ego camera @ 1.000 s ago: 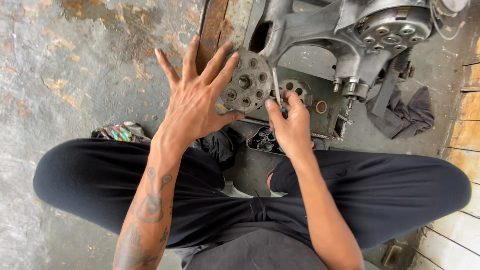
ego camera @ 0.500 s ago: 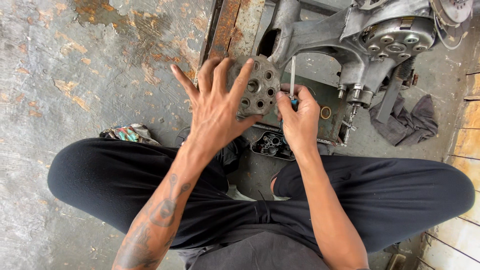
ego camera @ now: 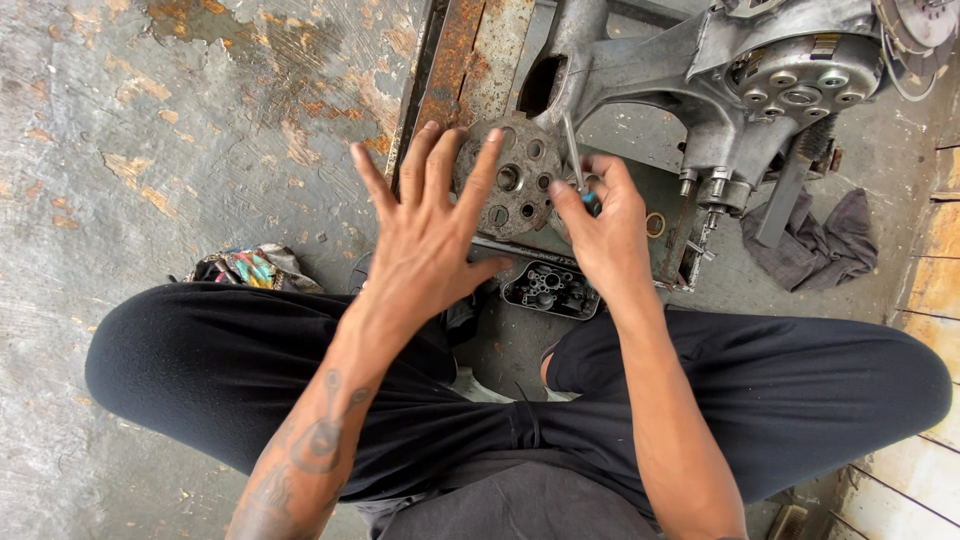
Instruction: The person sits on the floor and uses a screwdriver to scrape and clean the surface of a circular metal engine part, likely a cylinder head. They systematically move the tool across the surface to remove residue from the holes and flat areas.
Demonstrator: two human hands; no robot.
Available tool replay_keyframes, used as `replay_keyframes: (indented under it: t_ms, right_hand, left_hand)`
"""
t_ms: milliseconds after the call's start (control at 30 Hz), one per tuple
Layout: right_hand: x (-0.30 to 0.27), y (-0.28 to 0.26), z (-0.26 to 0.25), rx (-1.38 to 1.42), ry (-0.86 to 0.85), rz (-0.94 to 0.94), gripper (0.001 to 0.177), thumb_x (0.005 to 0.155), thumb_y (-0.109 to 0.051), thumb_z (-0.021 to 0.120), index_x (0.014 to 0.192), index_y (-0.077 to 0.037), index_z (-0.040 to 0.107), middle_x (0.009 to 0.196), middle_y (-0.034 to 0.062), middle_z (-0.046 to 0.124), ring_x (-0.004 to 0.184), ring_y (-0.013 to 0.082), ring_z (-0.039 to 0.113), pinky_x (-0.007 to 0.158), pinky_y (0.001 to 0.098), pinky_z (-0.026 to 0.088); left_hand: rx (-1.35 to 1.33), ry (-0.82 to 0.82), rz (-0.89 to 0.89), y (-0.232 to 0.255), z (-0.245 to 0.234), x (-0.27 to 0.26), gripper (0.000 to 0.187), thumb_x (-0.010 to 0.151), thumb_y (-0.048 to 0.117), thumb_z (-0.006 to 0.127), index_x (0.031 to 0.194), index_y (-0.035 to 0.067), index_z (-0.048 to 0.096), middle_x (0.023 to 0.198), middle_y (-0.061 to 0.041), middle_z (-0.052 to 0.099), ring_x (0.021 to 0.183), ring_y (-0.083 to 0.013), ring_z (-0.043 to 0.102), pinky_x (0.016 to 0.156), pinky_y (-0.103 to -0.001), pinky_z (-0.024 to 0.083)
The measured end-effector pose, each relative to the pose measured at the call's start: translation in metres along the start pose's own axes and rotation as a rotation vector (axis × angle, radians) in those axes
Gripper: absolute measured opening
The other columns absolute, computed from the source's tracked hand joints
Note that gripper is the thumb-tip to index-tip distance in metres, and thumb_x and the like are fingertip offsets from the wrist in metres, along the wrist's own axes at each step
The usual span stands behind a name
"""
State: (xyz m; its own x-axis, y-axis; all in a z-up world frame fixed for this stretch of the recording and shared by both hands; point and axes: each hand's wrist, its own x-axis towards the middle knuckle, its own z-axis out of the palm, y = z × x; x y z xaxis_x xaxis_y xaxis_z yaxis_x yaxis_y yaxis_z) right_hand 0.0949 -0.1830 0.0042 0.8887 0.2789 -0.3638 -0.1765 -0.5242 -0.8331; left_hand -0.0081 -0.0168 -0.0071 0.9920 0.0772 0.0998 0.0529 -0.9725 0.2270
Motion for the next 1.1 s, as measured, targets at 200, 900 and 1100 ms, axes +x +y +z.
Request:
replay_keyframes:
  t_ms: [200, 900, 1100]
  right_hand:
    - [-0.005, 0.027, 0.014, 0.128, 0.067, -0.051, 0.022, 0.096, -0.017, 0.064, 0.111, -0.006, 0.053, 0.095, 0.006, 0.064, 0.047, 0.0099, 0.048, 0.047, 0.0246, 0.046]
    - [-0.006, 0.005, 0.01, 0.058, 0.09, 0.028, 0.022, 0.096, -0.019, 0.063, 0.112, -0.004, 0.059, 0.087, 0.005, 0.063, 0.048, 0.01, 0.051, 0.048, 0.0282, 0.049]
    - [0.008, -0.009, 0.0, 0.048, 0.063, 0.008, 0.02, 0.094, -0.018, 0.063, 0.109, -0.004, 0.061, 0.078, 0.0016, 0.059, 0.049, 0.0077, 0.047, 0.047, 0.0253, 0.044]
  left_hand:
    - [-0.156, 0.02, 0.02, -0.015, -0.011, 0.002, 0.112, 0.074, 0.046, 0.087, 0.158, 0.011, 0.022, 0.161, -0.007, 0.036, 0.15, -0.0364, 0.027, 0.105, -0.085, 0.0]
    - [-0.146, 0.07, 0.057, -0.019, -0.013, 0.004, 0.103, 0.068, 0.047, 0.09, 0.153, 0.02, 0.039, 0.152, -0.005, 0.043, 0.138, -0.0435, 0.032, 0.1, -0.088, 0.003]
    - [-0.135, 0.112, 0.006, -0.01, -0.007, 0.01, 0.105, 0.069, 0.05, 0.092, 0.154, 0.021, 0.036, 0.149, -0.011, 0.043, 0.137, -0.04, 0.037, 0.102, -0.087, 0.002]
